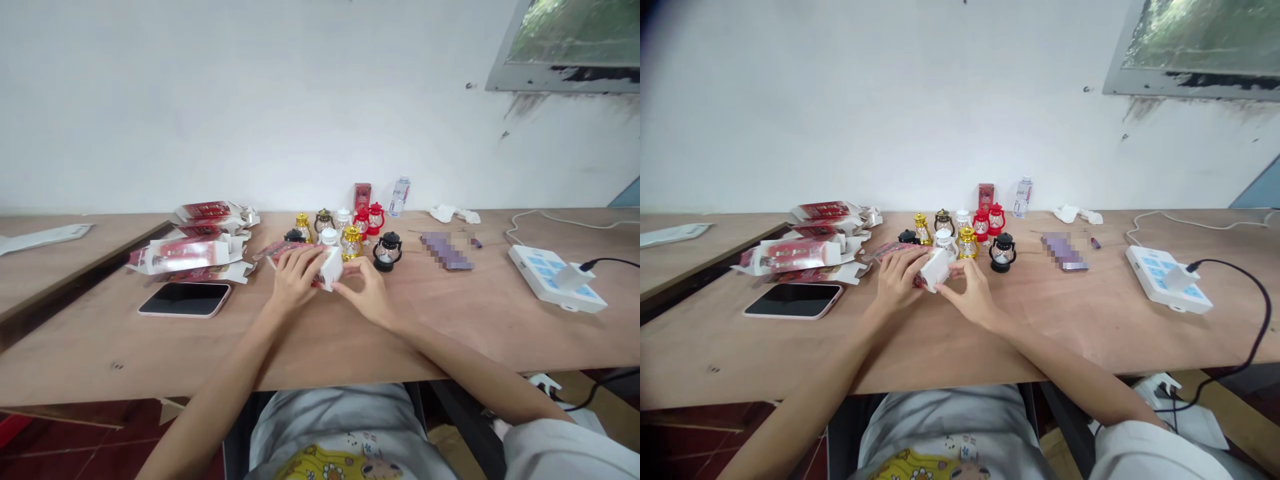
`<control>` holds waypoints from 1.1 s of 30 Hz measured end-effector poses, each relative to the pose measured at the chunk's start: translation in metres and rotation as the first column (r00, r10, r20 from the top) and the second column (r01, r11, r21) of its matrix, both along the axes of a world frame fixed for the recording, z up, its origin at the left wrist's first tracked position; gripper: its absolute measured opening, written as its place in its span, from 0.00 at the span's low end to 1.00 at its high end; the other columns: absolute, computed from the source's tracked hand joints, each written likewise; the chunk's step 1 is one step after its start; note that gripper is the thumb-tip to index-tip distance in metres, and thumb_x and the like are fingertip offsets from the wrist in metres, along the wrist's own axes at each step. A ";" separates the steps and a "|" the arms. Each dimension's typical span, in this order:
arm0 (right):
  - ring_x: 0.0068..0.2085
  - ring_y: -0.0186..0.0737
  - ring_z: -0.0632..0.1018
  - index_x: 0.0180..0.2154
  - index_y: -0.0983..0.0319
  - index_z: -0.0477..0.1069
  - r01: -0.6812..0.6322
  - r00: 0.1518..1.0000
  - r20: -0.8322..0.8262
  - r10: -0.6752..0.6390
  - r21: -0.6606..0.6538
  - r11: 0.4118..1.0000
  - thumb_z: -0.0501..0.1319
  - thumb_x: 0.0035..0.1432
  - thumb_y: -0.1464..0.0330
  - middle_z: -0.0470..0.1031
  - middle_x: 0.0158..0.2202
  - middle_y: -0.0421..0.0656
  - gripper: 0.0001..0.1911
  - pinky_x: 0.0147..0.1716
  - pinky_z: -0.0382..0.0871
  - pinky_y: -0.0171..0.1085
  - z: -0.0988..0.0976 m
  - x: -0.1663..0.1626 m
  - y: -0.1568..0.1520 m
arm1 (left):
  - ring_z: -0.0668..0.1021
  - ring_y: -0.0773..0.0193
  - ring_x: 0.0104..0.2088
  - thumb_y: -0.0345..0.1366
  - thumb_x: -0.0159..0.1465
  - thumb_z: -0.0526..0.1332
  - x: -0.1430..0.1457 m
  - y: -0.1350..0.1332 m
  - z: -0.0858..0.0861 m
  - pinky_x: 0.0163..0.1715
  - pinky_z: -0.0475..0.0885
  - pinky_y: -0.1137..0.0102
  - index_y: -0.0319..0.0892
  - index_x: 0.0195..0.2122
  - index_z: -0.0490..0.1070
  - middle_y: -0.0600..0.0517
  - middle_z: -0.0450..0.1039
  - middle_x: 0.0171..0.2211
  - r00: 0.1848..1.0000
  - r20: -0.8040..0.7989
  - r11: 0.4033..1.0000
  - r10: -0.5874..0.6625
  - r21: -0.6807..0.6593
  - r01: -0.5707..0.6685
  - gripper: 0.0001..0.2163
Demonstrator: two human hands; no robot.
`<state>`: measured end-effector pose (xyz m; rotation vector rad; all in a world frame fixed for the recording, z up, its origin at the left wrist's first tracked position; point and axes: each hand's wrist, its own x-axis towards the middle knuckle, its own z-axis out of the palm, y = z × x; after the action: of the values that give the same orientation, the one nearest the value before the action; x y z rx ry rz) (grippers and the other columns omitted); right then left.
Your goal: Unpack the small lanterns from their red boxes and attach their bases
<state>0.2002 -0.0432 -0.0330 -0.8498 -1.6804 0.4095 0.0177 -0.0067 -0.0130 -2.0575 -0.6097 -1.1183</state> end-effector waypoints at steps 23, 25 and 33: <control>0.49 0.44 0.69 0.39 0.60 0.69 0.040 0.992 0.121 -0.046 0.053 0.998 0.56 0.53 0.73 0.63 0.44 0.47 0.10 0.51 0.64 0.45 -0.002 0.001 -0.006 | 0.72 0.57 0.52 0.30 0.59 0.54 -0.002 0.004 -0.005 0.51 0.62 0.62 0.43 0.54 0.62 0.44 0.73 0.48 1.000 -0.014 1.000 0.006 0.026 -0.005 0.20; 0.50 0.44 0.69 0.37 0.60 0.69 0.000 0.997 0.083 -0.001 0.013 1.000 0.57 0.52 0.73 0.63 0.45 0.47 0.08 0.52 0.63 0.47 -0.003 0.003 -0.004 | 0.72 0.58 0.52 0.30 0.59 0.54 -0.001 0.003 -0.005 0.51 0.63 0.62 0.43 0.53 0.62 0.45 0.73 0.48 0.999 -0.029 0.999 0.016 0.047 -0.015 0.19; 0.56 0.47 0.67 0.39 0.56 0.74 -0.222 0.963 -0.178 0.202 -0.101 0.970 0.64 0.51 0.64 0.62 0.53 0.46 0.11 0.57 0.58 0.50 -0.010 0.006 0.006 | 0.74 0.57 0.48 0.33 0.60 0.55 0.001 0.003 -0.004 0.49 0.63 0.62 0.43 0.54 0.61 0.43 0.73 0.47 1.000 0.021 0.998 0.008 0.064 -0.010 0.19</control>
<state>0.2065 -0.0377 -0.0431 -0.7027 -1.6078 0.7170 0.0186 -0.0038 -0.0169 -1.9887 -0.5851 -1.1410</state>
